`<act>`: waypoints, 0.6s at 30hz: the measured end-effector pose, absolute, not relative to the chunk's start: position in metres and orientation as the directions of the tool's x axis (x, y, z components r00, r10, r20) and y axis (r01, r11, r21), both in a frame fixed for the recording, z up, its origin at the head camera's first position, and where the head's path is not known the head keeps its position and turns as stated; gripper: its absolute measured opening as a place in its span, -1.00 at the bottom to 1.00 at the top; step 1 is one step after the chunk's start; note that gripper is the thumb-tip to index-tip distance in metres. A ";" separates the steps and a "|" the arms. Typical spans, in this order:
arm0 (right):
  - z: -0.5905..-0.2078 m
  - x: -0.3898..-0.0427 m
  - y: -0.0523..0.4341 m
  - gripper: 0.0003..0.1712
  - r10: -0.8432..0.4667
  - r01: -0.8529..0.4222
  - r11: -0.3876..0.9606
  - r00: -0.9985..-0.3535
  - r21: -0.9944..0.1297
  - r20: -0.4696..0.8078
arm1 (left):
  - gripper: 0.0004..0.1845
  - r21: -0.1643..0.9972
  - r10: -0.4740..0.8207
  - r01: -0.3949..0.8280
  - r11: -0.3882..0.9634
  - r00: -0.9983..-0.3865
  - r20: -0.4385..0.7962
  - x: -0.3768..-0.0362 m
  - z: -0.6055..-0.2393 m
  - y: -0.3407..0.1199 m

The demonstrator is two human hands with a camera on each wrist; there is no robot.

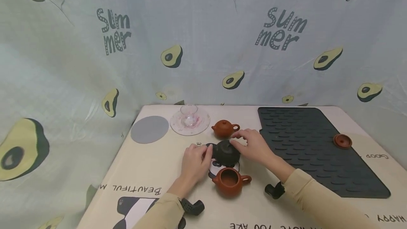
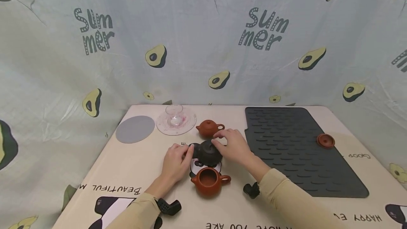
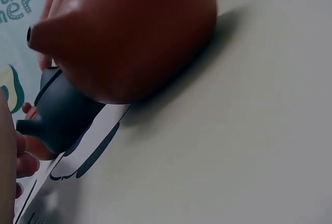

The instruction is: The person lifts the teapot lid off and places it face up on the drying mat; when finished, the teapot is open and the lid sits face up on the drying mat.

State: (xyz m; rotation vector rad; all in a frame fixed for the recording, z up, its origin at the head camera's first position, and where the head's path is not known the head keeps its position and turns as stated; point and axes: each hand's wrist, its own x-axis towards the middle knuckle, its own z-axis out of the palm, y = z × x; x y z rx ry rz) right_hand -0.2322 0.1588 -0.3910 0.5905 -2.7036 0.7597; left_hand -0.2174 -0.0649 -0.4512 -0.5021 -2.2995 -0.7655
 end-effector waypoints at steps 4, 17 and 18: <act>-0.396 -0.232 0.154 -0.81 -0.363 -0.503 0.743 -0.857 -0.442 0.366 | -0.59 0.421 0.131 0.478 0.771 -0.766 0.630 -0.224 -0.454 -0.061; -0.400 -0.234 0.155 -0.77 -0.392 -0.506 0.741 -0.860 -0.441 0.327 | -0.67 0.414 0.190 0.469 0.781 -0.808 0.557 -0.230 -0.454 -0.059; -0.400 -0.234 0.155 -0.77 -0.394 -0.506 0.740 -0.860 -0.442 0.325 | -0.67 0.414 0.191 0.464 0.783 -0.814 0.549 -0.230 -0.454 -0.059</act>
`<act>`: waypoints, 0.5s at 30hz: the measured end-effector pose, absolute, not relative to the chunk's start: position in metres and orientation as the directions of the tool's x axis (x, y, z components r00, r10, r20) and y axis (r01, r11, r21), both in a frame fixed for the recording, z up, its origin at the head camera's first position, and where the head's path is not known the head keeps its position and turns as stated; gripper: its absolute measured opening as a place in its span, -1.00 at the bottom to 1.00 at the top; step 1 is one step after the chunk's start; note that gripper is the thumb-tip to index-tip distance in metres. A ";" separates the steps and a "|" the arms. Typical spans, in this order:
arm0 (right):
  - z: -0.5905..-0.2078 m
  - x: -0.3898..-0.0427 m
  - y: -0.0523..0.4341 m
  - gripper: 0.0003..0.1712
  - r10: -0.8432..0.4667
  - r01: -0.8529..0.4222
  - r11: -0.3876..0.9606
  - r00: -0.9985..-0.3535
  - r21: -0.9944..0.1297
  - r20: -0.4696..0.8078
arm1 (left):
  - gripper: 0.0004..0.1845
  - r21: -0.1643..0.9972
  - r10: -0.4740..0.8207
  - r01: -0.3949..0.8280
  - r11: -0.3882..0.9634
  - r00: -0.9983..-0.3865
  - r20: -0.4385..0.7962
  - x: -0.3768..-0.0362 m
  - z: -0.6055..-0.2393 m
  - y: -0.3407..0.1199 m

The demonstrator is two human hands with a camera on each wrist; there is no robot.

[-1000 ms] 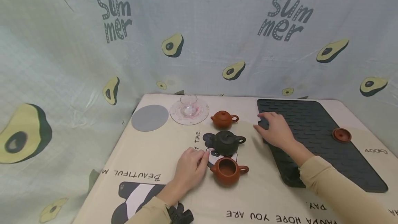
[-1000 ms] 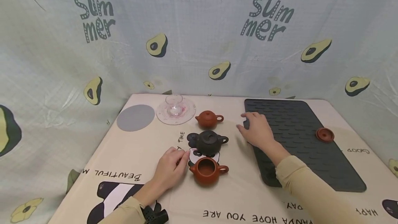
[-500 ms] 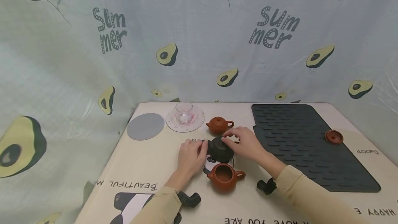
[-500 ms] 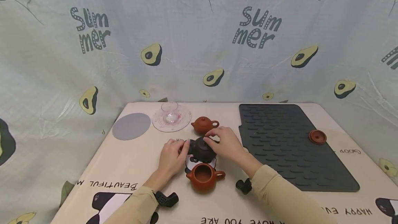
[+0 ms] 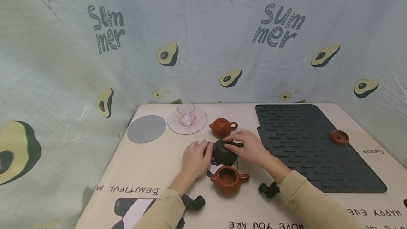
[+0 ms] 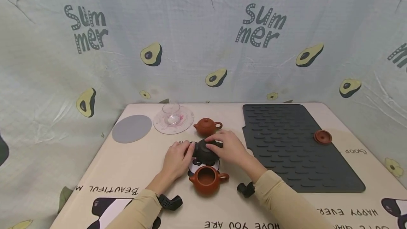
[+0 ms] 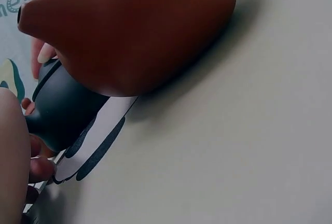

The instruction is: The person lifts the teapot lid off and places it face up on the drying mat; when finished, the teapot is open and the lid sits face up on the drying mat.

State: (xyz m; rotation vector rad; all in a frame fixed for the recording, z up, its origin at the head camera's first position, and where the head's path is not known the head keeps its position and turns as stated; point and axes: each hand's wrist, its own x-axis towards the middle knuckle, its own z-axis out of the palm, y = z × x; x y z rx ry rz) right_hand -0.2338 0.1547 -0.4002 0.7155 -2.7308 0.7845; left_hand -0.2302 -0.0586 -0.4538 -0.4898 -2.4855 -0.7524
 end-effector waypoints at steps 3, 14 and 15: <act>-0.402 -0.234 0.155 -0.77 -0.397 -0.509 0.733 -0.859 -0.451 0.324 | -0.65 0.420 0.191 0.443 0.792 -0.834 0.518 -0.230 -0.453 -0.058; -0.410 -0.238 0.158 -0.80 -0.378 -0.507 0.693 -0.861 -0.513 0.340 | -0.60 0.446 0.165 0.416 0.792 -0.851 0.499 -0.235 -0.454 -0.053; -0.411 -0.238 0.158 -0.80 -0.370 -0.498 0.691 -0.866 -0.523 0.337 | -0.61 0.451 0.162 0.415 0.791 -0.851 0.499 -0.235 -0.454 -0.053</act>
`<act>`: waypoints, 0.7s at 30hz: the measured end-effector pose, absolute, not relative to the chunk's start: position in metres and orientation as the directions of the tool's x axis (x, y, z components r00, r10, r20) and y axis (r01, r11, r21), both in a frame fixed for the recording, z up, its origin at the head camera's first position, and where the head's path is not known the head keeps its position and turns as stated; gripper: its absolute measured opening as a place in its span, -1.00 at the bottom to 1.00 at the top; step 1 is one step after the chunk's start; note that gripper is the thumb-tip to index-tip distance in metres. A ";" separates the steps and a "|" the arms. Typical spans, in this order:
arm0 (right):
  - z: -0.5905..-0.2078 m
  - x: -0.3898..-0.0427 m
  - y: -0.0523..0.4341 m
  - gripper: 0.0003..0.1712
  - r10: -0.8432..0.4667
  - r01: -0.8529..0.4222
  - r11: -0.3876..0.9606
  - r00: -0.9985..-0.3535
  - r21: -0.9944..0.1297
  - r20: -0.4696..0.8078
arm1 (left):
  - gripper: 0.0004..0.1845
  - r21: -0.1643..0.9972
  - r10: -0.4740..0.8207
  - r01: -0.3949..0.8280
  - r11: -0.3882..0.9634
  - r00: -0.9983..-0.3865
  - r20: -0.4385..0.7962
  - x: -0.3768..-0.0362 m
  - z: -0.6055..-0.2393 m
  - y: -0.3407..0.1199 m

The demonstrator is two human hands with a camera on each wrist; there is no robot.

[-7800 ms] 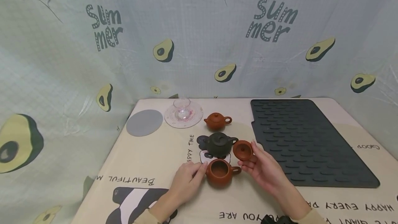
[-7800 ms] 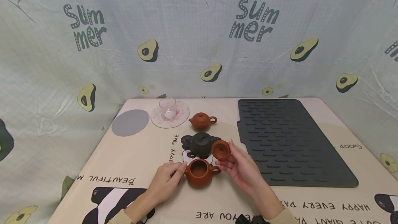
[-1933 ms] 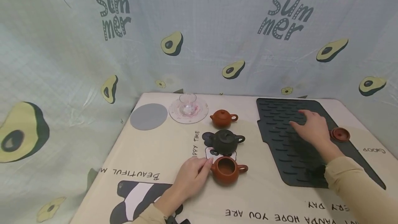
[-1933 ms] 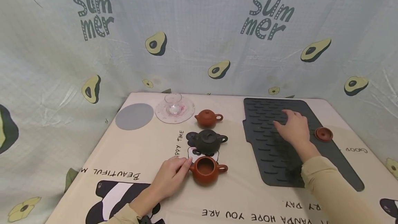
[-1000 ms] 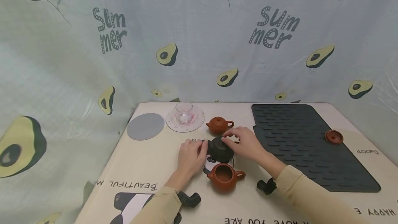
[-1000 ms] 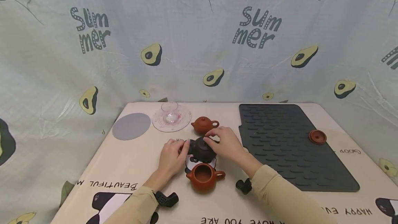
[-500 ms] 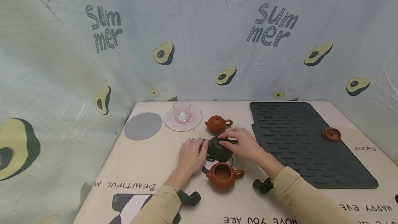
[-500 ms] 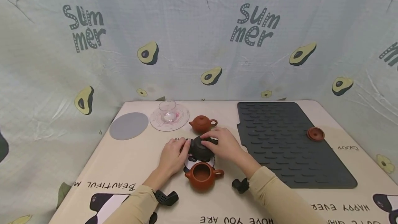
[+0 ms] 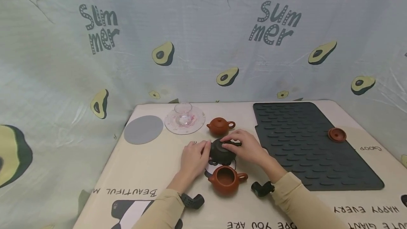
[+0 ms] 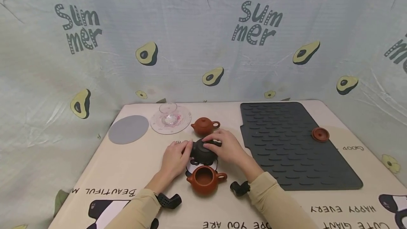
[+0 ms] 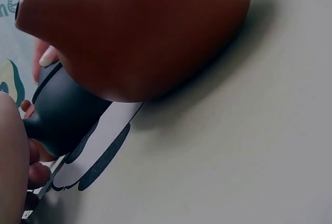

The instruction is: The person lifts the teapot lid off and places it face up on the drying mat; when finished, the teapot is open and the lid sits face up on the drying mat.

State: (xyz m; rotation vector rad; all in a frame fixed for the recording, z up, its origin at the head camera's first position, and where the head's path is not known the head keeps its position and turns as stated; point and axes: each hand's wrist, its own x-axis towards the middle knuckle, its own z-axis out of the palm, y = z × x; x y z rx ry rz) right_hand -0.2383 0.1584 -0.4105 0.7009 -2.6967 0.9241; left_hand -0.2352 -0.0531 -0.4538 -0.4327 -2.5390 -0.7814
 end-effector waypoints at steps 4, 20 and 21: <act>-0.414 -0.239 0.157 -0.82 -0.324 -0.449 0.693 -0.893 -0.564 0.313 | -0.61 0.462 0.154 0.410 0.787 -0.855 0.495 -0.235 -0.454 -0.054; -0.412 -0.239 0.153 -0.86 -0.240 -0.364 0.706 -0.930 -0.607 0.278 | -0.61 0.477 0.155 0.407 0.779 -0.862 0.482 -0.234 -0.453 -0.055; -0.412 -0.239 0.153 -0.86 -0.237 -0.363 0.705 -0.930 -0.609 0.281 | -0.61 0.480 0.154 0.406 0.778 -0.863 0.481 -0.234 -0.453 -0.055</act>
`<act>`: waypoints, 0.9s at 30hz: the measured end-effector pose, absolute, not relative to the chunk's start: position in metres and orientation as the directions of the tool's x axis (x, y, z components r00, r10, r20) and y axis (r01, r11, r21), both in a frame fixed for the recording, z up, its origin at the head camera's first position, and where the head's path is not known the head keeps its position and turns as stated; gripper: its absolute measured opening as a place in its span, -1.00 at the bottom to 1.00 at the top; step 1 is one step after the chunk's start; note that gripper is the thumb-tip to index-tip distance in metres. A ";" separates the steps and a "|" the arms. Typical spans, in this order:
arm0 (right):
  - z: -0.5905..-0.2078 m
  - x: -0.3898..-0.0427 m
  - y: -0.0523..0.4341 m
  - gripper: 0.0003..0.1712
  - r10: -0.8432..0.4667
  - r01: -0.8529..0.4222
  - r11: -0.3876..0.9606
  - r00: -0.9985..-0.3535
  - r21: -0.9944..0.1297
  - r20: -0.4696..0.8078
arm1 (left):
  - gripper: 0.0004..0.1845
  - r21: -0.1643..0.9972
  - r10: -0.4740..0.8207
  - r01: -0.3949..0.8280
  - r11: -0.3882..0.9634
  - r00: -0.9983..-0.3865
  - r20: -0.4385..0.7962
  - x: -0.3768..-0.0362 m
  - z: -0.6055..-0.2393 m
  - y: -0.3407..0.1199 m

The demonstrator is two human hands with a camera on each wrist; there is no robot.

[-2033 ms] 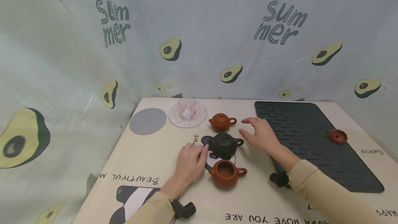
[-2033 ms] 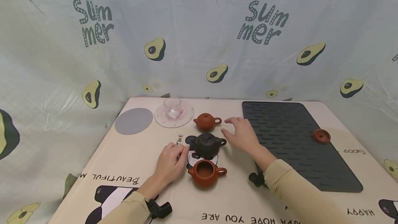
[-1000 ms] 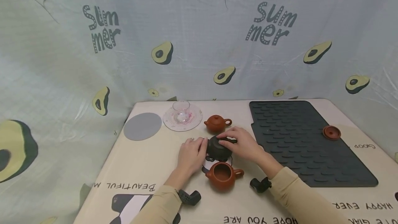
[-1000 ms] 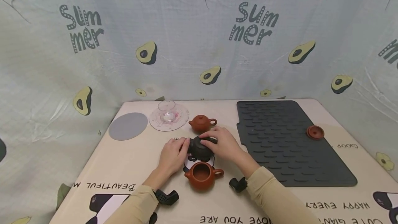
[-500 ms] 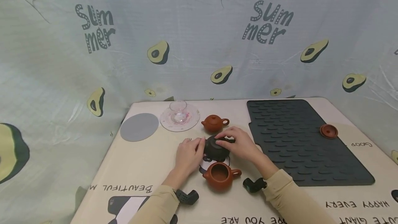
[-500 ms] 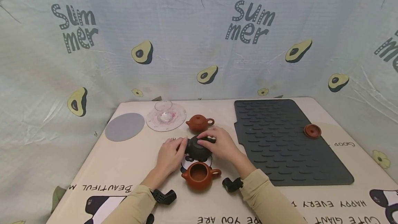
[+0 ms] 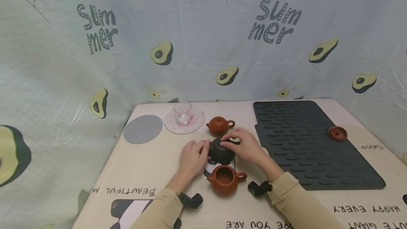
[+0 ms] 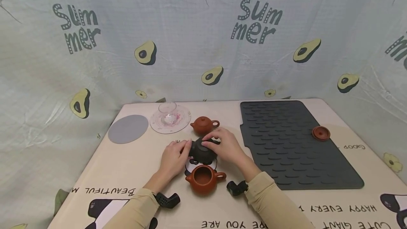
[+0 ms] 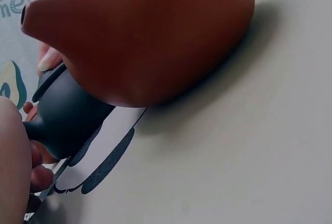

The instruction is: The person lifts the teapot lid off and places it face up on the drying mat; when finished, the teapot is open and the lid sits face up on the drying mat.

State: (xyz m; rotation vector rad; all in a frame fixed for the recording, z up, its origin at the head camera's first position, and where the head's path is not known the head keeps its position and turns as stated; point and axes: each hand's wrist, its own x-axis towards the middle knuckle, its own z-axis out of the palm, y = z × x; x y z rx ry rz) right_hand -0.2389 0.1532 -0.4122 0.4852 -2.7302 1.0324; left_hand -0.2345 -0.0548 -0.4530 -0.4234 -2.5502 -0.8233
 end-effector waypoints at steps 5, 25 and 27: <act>-0.410 -0.239 0.154 -0.87 -0.223 -0.361 0.687 -0.931 -0.631 0.289 | -0.61 0.492 0.149 0.407 0.770 -0.864 0.481 -0.236 -0.452 -0.054; -0.394 -0.235 0.161 -0.71 -0.198 -0.245 0.459 -0.965 -0.854 0.170 | -0.58 0.502 0.149 0.391 0.771 -0.878 0.455 -0.235 -0.453 -0.054; -0.393 -0.235 0.161 -0.66 -0.182 -0.186 0.410 -0.976 -0.893 0.120 | -0.58 0.506 0.150 0.391 0.769 -0.879 0.452 -0.236 -0.454 -0.054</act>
